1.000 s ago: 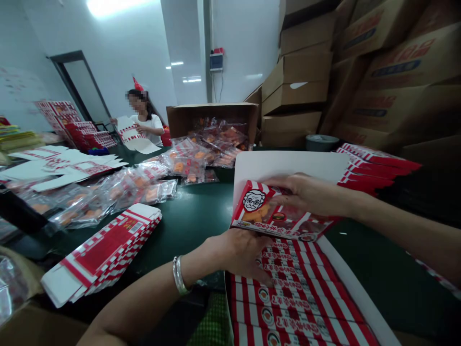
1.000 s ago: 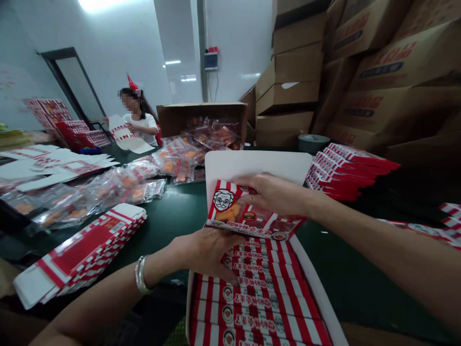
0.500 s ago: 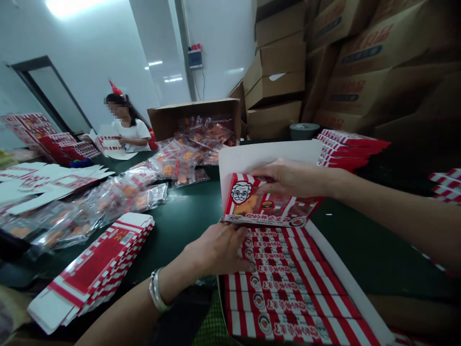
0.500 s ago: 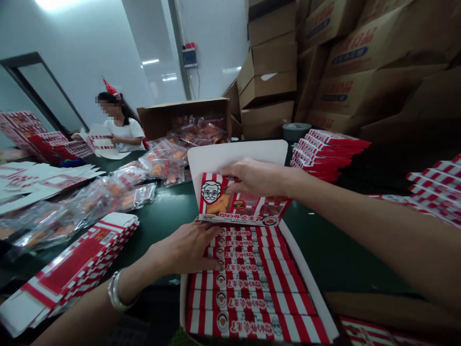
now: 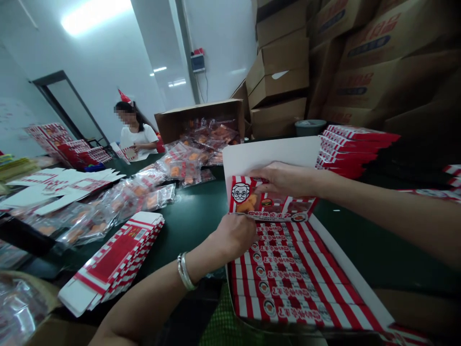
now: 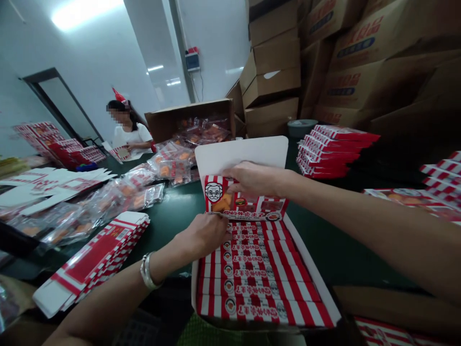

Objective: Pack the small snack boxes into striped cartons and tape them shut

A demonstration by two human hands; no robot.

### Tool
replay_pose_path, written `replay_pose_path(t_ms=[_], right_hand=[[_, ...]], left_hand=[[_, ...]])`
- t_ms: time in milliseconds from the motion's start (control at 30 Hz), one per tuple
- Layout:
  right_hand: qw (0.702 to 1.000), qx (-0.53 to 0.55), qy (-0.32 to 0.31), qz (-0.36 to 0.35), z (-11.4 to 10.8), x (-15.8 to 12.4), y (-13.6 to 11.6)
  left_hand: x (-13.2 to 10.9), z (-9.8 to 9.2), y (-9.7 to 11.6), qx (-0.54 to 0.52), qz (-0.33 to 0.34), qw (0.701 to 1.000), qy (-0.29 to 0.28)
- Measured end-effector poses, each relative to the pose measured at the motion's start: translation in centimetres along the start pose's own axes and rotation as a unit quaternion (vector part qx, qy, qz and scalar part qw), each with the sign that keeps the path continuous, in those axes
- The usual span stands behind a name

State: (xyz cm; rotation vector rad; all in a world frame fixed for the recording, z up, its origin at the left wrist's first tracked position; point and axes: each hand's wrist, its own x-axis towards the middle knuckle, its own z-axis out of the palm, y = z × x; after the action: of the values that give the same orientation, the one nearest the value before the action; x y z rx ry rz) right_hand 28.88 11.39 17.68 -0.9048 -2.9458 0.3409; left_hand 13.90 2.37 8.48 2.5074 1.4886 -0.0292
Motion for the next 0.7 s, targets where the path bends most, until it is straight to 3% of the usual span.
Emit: replay_pose_path(t_ms=[133,333,567,700], right_hand=[[0.998,0.061,0.007,-0.023,0.8,-0.6,0.6],[0.992,0.117,-0.038,-0.036,0.8,-1.1,1.7],[0.991,0.115,-0.032,-0.060,1.0,-1.0,2.2],[0.987,0.137,-0.073,-0.037,0.6,-0.8,2.7]], left_hand=[[0.7,-1.3,0.4,0.072,-0.016,0.997,-0.037],[1.5,-3.8,-1.5,0.067,0.094,0.988,-0.101],[-0.3,-1.6,-1.5,0.103,0.056,0.990,-0.074],[-0.3,-1.7,-2.3,0.088,0.057,0.993,-0.059]])
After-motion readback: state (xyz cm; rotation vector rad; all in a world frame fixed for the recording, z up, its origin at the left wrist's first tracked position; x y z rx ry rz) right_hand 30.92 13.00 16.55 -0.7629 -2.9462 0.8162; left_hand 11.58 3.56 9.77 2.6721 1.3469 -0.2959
